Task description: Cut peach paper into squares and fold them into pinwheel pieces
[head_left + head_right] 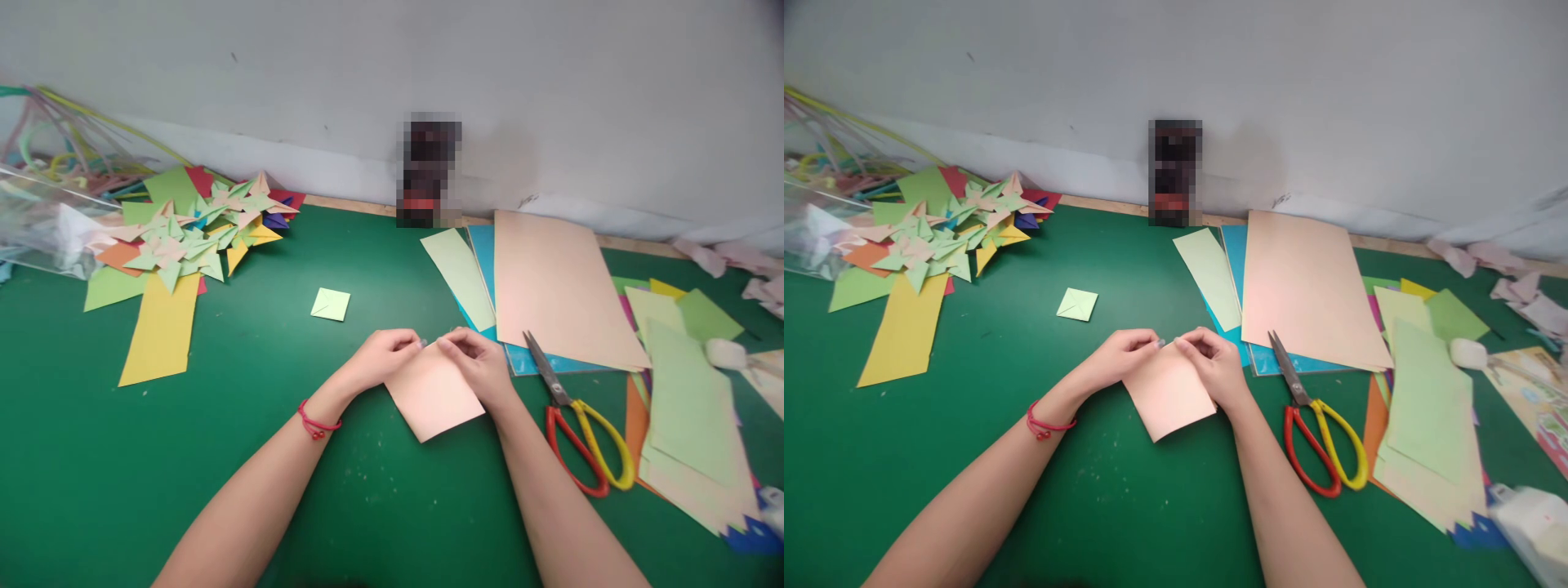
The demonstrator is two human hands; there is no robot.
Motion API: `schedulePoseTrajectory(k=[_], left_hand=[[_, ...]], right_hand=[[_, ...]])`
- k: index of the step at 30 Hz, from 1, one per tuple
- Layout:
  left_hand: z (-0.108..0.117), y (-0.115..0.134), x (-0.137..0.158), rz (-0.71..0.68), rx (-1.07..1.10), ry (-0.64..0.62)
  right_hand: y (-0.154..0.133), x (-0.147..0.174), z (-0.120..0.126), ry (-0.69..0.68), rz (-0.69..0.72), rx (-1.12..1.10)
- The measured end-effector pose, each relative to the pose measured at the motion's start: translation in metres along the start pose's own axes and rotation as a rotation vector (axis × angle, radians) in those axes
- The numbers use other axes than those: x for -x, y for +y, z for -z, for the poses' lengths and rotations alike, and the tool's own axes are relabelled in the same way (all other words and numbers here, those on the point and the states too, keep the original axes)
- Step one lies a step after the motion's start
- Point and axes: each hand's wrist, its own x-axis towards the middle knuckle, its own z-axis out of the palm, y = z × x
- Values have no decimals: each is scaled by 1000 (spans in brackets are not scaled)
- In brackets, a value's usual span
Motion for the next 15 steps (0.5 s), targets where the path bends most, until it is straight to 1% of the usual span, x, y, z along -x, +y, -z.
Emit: schedulePoseTrajectory(k=[11, 15], left_hand=[[-1, -4, 0, -23, -1, 0], [-2, -3, 2, -30, -46, -15]], right_hand=[[-1, 0, 0, 1, -17, -31], [0, 0, -1, -13, -16, -13]])
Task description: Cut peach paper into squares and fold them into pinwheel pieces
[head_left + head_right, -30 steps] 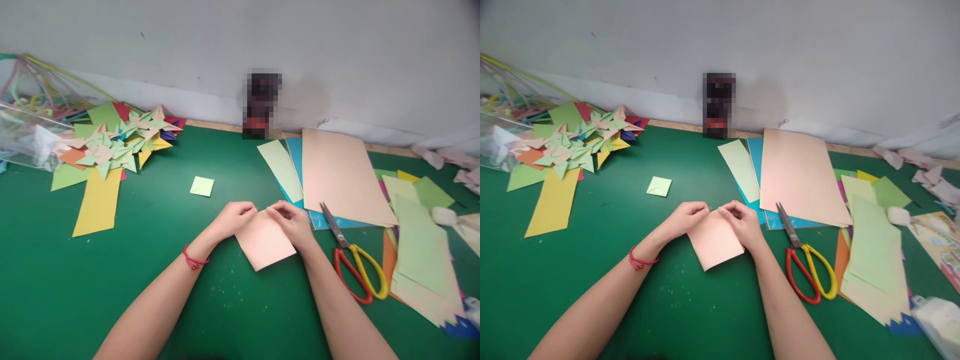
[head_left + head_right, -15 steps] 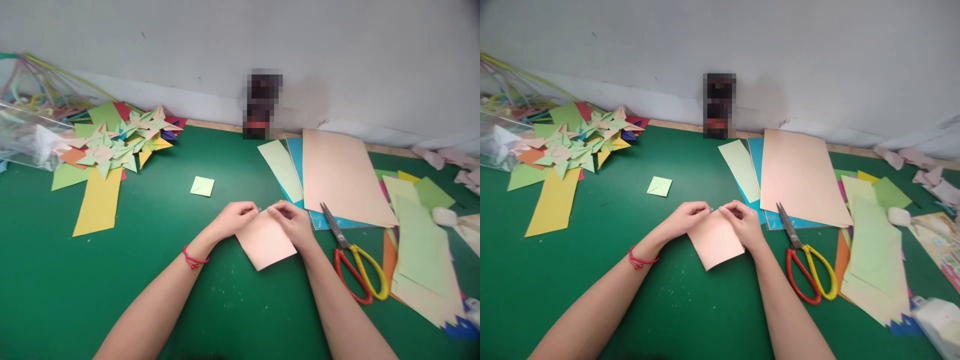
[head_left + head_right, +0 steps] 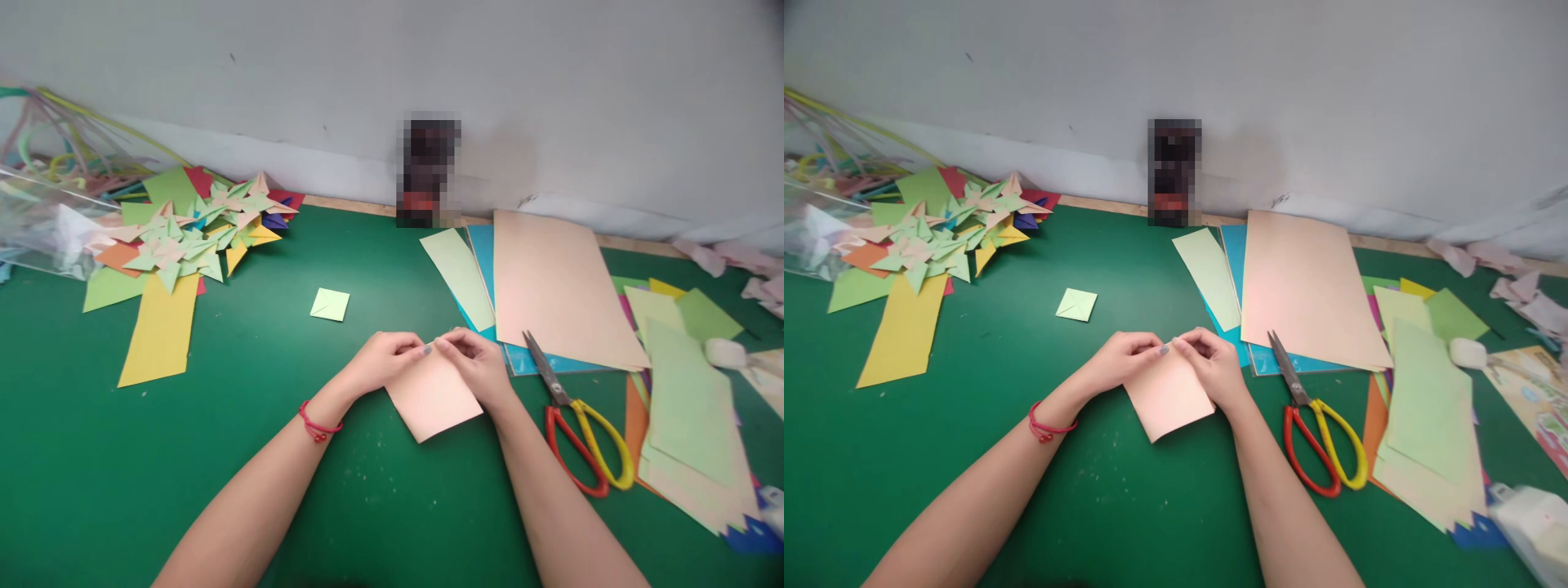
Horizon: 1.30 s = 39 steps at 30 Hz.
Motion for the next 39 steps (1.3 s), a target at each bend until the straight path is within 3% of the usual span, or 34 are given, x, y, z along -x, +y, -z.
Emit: schedulePoseTrajectory(k=[14, 23, 28, 39], left_hand=[[-3, 1, 0, -10, -103, 42], [18, -10, 1, 31, 9, -63], [29, -16, 3, 181, 228, -188], [24, -15, -2, 226, 351, -32]], right_hand=[[-2, 2, 0, -33, 84, 86], [4, -2, 3, 155, 22, -48], [4, -2, 3, 213, -9, -54], [2, -3, 3, 278, -31, -126]])
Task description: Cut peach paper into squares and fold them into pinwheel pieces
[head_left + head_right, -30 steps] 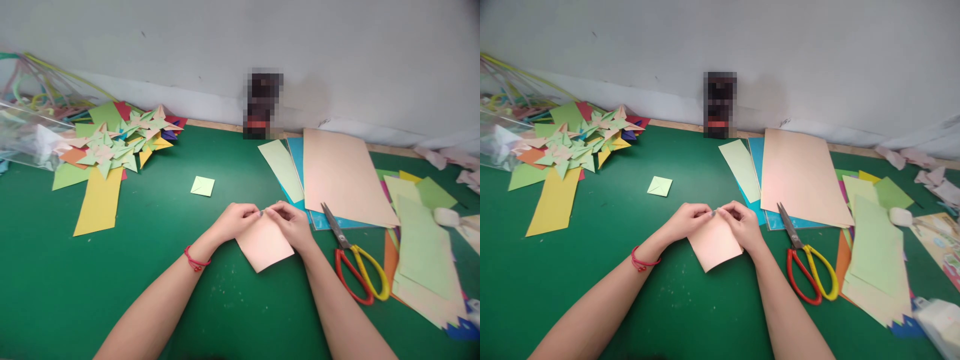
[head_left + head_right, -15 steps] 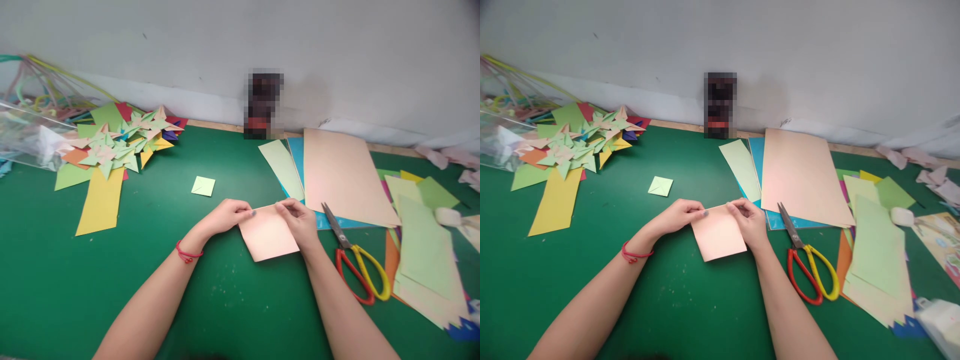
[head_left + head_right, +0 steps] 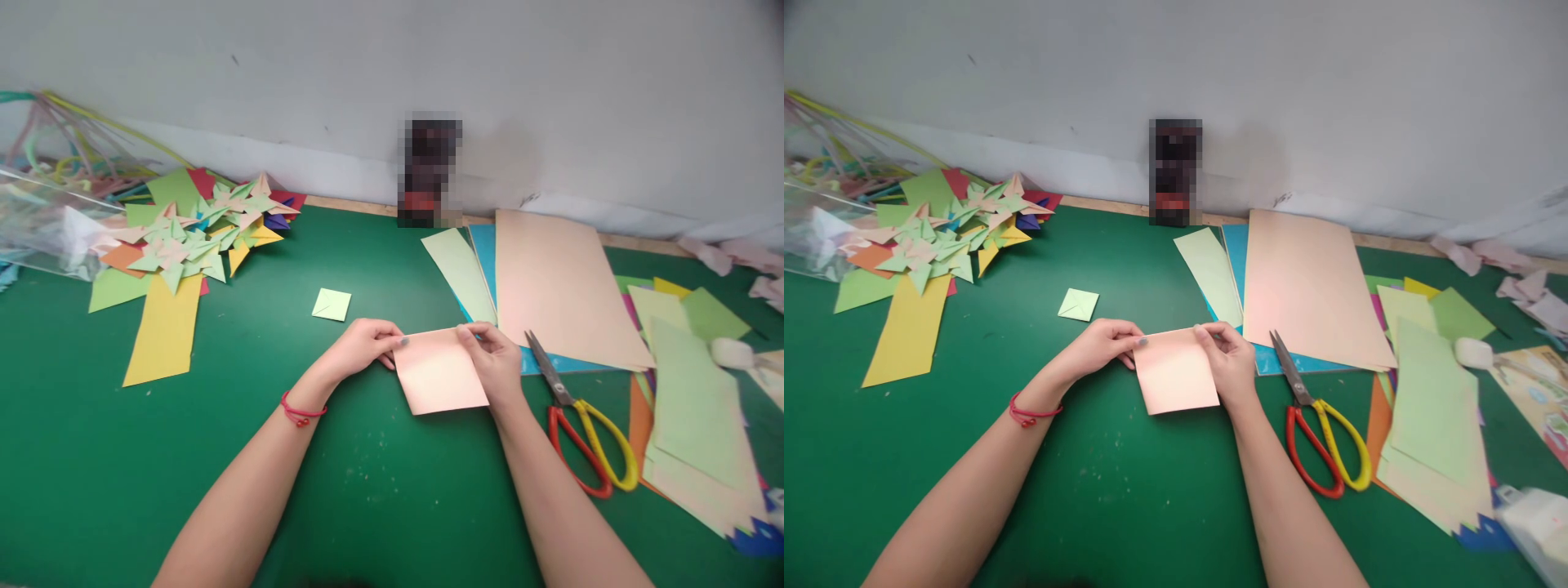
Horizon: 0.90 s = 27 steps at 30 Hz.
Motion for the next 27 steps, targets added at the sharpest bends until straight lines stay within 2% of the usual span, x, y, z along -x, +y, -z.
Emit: schedulePoseTrajectory(k=[4, 9, 15, 27], left_hand=[[-2, -1, 0, -8, 11, -4], [-4, 6, 3, -67, -44, 71], [-7, 10, 5, -79, -47, -34], [-13, 9, 6, -58, 57, -32]], right_hand=[[1, -1, 1, 6, -7, 0], [2, -3, 3, 23, -10, -28], [-3, -2, 2, 51, -24, -28], [0, -3, 3, 56, -20, -12]])
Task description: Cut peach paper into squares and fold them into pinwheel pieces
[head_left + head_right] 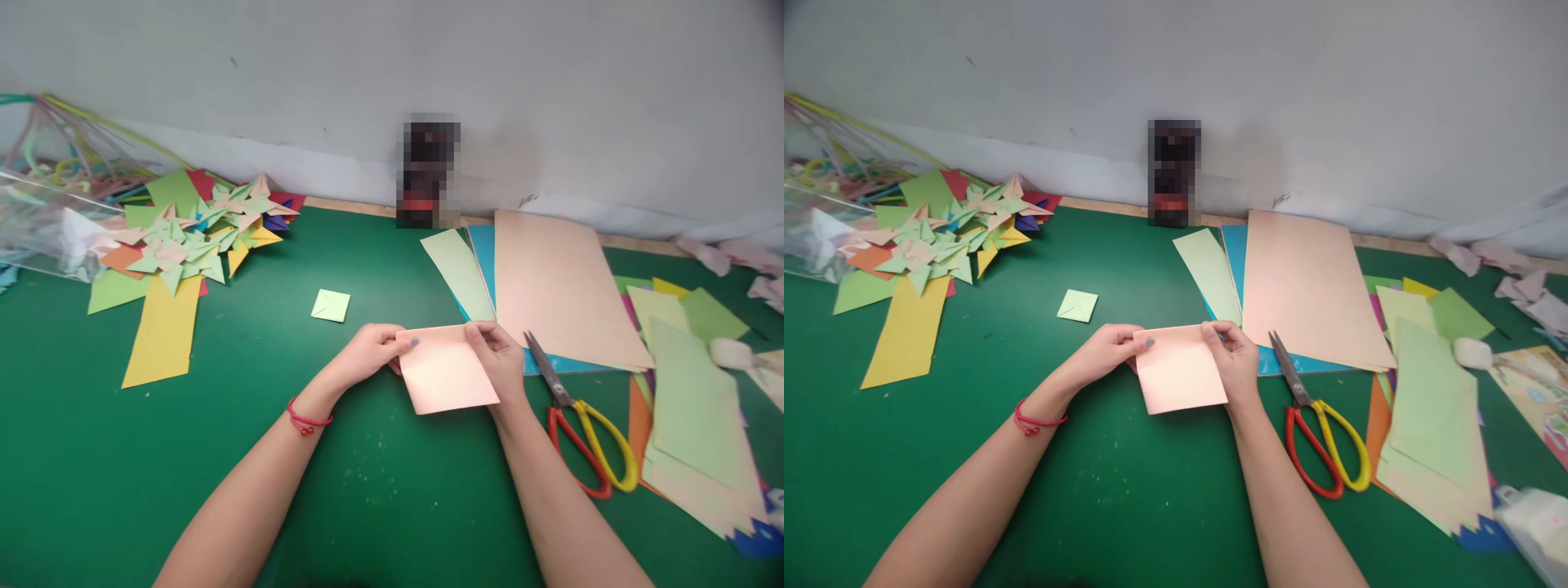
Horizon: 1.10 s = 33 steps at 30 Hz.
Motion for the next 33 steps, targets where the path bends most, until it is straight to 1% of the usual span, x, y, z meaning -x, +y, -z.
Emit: schedulePoseTrajectory(k=[5, 8, 12, 17, 20, 24, 29, 33], left_hand=[[-1, -3, -1, 46, 28, -64], [-1, -4, -1, 47, 28, -57], [-2, -3, -1, 37, 45, -57], [-2, -2, 0, 53, -2, -64], [-2, -3, 0, 38, -44, -75], [-3, -4, -1, 27, -91, -50], [-4, -1, 0, -6, -248, 29], [-6, 0, 0, 15, -232, 35]], right_hand=[[-1, 0, 0, 3, -6, -32], [0, 1, 0, 1, -8, -46], [0, 1, 0, 11, 1, -12], [-2, 1, 0, 22, 0, -12], [-2, 1, 0, 16, 12, -11], [0, 1, 0, 11, 26, 18], [-1, 0, -1, 33, 11, -1], [-1, 1, -2, 43, 16, -19]])
